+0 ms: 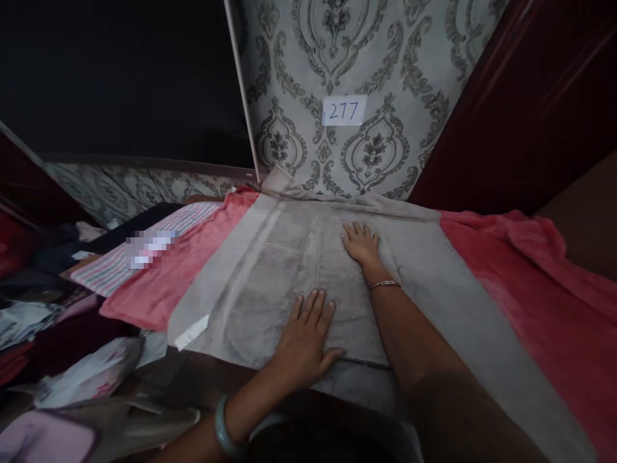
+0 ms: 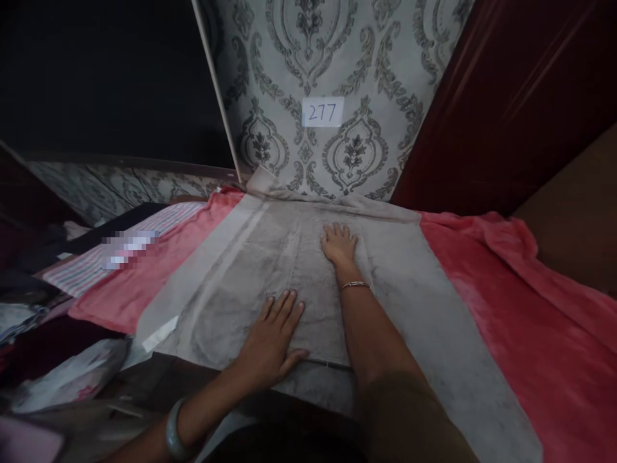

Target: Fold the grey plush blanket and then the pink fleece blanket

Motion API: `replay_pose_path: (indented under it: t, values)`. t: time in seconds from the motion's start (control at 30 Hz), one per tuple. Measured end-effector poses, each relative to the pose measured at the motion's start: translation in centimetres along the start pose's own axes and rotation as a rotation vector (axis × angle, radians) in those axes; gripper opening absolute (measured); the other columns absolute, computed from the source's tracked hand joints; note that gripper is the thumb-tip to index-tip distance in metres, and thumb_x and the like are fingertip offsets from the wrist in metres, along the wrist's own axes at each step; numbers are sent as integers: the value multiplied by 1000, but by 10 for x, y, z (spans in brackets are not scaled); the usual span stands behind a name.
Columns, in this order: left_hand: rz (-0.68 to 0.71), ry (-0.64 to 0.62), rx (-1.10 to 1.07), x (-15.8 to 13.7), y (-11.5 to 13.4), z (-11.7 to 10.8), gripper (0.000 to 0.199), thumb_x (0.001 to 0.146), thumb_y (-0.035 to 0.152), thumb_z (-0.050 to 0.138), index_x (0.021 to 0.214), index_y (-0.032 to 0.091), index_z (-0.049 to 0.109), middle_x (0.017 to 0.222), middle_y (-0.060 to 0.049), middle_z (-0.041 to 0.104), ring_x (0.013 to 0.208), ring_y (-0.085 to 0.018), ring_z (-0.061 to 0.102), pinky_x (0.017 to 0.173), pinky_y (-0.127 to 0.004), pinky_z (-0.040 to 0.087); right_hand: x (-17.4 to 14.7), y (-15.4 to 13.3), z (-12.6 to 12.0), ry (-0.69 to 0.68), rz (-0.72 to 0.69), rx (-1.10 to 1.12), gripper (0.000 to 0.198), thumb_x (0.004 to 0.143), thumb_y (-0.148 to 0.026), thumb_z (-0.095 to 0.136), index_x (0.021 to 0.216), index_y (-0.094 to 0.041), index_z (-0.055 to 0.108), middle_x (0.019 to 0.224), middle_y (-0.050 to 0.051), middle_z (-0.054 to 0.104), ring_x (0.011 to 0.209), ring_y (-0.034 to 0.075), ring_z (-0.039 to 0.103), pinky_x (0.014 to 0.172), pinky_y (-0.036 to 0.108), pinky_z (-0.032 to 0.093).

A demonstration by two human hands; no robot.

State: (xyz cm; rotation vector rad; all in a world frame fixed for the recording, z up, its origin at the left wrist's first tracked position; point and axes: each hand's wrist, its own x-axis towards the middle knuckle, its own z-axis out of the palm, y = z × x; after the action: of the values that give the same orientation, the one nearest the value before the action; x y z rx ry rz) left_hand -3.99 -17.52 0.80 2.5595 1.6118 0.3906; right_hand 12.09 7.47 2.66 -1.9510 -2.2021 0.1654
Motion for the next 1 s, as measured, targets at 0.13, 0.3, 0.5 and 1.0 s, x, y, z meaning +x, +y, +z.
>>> replay_pose_path:
  t: [0.13, 0.3, 0.5, 1.0]
  values:
    - [-16, -1, 28, -1, -3, 4, 82, 91, 61, 50, 158, 17, 31, 166, -17, 22, 155, -33, 14, 125, -59, 17, -2, 0, 1, 23, -10, 12, 57, 104, -42, 24, 158, -27, 34, 167, 6, 23, 152, 34, 19, 118, 60, 20]
    - [-6, -7, 63, 0, -2, 1, 82, 92, 59, 50, 156, 11, 33, 165, -20, 21, 155, -35, 15, 125, -60, 19, 0, -1, -8, -74, -21, -9, 57, 105, -41, 22, 159, -27, 31, 168, 7, 20, 153, 32, 18, 119, 58, 21]
    - [26, 98, 86, -1, -6, 10, 78, 93, 57, 51, 153, 9, 37, 162, -23, 30, 153, -36, 23, 122, -62, 24, -29, 10, -23, -193, -77, -33, 61, 103, -50, 30, 159, -27, 31, 168, 7, 20, 154, 28, 20, 121, 51, 20]
    - [105, 300, -189, -8, -33, 12, 47, 100, 41, 40, 136, 20, 61, 147, -12, 56, 142, -29, 46, 118, -60, 35, -187, 127, 43, 297, -179, 385, 55, 100, -44, 36, 148, -23, 52, 152, 11, 49, 144, 31, 42, 118, 59, 33]
